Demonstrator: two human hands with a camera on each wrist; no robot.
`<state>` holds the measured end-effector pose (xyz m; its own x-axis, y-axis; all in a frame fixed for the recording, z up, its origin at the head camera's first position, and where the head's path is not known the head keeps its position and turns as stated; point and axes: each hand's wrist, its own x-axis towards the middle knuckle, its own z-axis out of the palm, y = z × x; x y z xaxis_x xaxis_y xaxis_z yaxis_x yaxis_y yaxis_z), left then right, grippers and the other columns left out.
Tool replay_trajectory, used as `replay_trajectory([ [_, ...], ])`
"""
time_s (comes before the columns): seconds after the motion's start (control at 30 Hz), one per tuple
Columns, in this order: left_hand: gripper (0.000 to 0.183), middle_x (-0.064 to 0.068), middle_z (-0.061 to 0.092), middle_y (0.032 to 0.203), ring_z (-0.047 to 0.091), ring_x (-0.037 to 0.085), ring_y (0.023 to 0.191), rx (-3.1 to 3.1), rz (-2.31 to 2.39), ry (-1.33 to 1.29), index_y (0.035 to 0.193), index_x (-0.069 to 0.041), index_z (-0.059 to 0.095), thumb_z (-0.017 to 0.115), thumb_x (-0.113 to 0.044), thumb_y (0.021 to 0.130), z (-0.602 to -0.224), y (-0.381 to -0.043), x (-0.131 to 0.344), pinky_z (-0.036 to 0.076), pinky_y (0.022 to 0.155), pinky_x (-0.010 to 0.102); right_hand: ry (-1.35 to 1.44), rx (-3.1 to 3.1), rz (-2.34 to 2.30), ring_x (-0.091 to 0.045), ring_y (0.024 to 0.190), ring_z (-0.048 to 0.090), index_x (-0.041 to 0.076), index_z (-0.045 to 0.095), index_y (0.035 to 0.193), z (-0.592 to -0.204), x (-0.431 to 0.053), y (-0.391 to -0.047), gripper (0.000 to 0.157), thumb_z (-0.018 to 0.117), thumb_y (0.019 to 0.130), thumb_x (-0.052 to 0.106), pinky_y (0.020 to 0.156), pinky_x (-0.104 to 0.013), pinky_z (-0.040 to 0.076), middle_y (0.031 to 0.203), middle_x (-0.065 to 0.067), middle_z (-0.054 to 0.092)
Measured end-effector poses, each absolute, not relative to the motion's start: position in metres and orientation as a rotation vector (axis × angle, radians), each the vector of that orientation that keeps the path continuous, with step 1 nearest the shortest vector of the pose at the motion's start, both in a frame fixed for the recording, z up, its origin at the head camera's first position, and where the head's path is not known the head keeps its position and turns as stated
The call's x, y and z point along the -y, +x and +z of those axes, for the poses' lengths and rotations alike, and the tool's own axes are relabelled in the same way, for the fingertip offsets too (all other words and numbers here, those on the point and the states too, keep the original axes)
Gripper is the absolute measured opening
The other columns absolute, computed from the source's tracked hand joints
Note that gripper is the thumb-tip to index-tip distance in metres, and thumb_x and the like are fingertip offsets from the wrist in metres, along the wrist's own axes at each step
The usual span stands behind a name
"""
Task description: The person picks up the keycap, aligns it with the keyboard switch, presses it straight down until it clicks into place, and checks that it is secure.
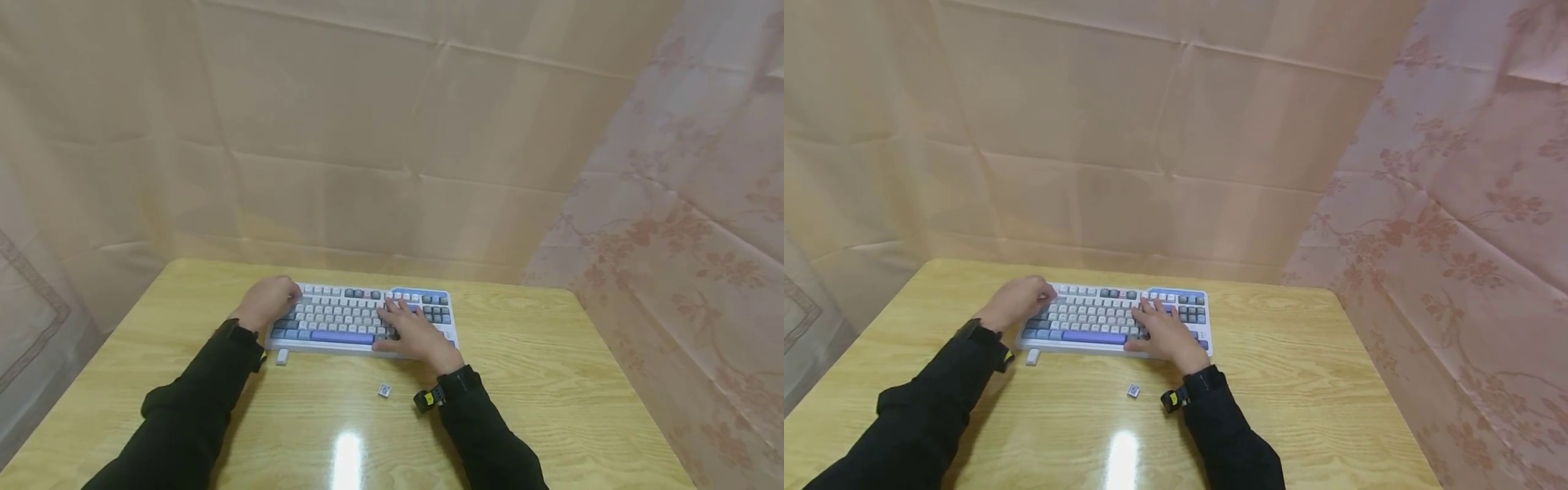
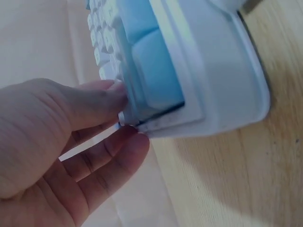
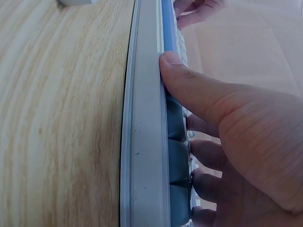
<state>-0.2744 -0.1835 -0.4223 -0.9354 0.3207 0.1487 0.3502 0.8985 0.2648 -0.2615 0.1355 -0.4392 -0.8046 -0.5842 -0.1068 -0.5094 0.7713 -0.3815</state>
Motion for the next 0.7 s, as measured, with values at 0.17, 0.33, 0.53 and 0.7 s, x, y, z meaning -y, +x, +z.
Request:
replay_trajectory([
  [0.17,0.013,0.018,0.074,0.1,0.07,0.036,0.097,2.91,-0.427,-0.52,0.098,0.002,0.078,0.069,0.005,0.089,-0.4255,-0.2731,0.182,0.056,0.086,0.051,-0.859,-2.754,-0.49,-0.033,0.154,0.01,0.012,0.037,0.157,-0.44,-0.1374,-0.2621,0.081,0.067,0.093,0.052,0.123,-0.056,0.007,0.167,-0.012,0.018],
  [0.33,0.014,0.02,0.074,0.102,0.069,0.038,0.1,2.91,-0.431,-0.478,0.1,0.003,0.078,0.068,0.005,0.09,-0.4235,-0.2691,0.1779,0.055,0.089,0.053,-0.852,-2.756,-0.496,-0.033,0.154,0.01,0.012,0.038,0.157,-0.4403,-0.1382,-0.2622,0.081,0.068,0.093,0.052,0.123,-0.056,0.008,0.167,-0.011,0.019],
  [0.53,0.024,0.021,0.073,0.105,0.068,0.039,0.104,2.958,-0.378,-0.463,0.103,0.004,0.078,0.061,0.013,0.088,-0.4228,-0.2652,0.1739,0.054,0.092,0.054,-0.854,-2.744,-0.499,-0.033,0.154,0.009,0.012,0.038,0.157,-0.4398,-0.1376,-0.2624,0.08,0.068,0.094,0.051,0.122,-0.057,0.007,0.167,-0.012,0.019],
  [0.7,0.026,0.023,0.07,0.111,0.066,0.041,0.109,2.999,-0.376,-0.429,0.11,0.005,0.075,0.064,0.011,0.088,-0.4247,-0.2645,0.1756,0.052,0.095,0.055,-0.853,-2.745,-0.484,-0.031,0.155,0.008,0.014,0.037,0.158,-0.4414,-0.1358,-0.2627,0.08,0.067,0.094,0.053,0.123,-0.056,0.008,0.167,-0.01,0.017],
])
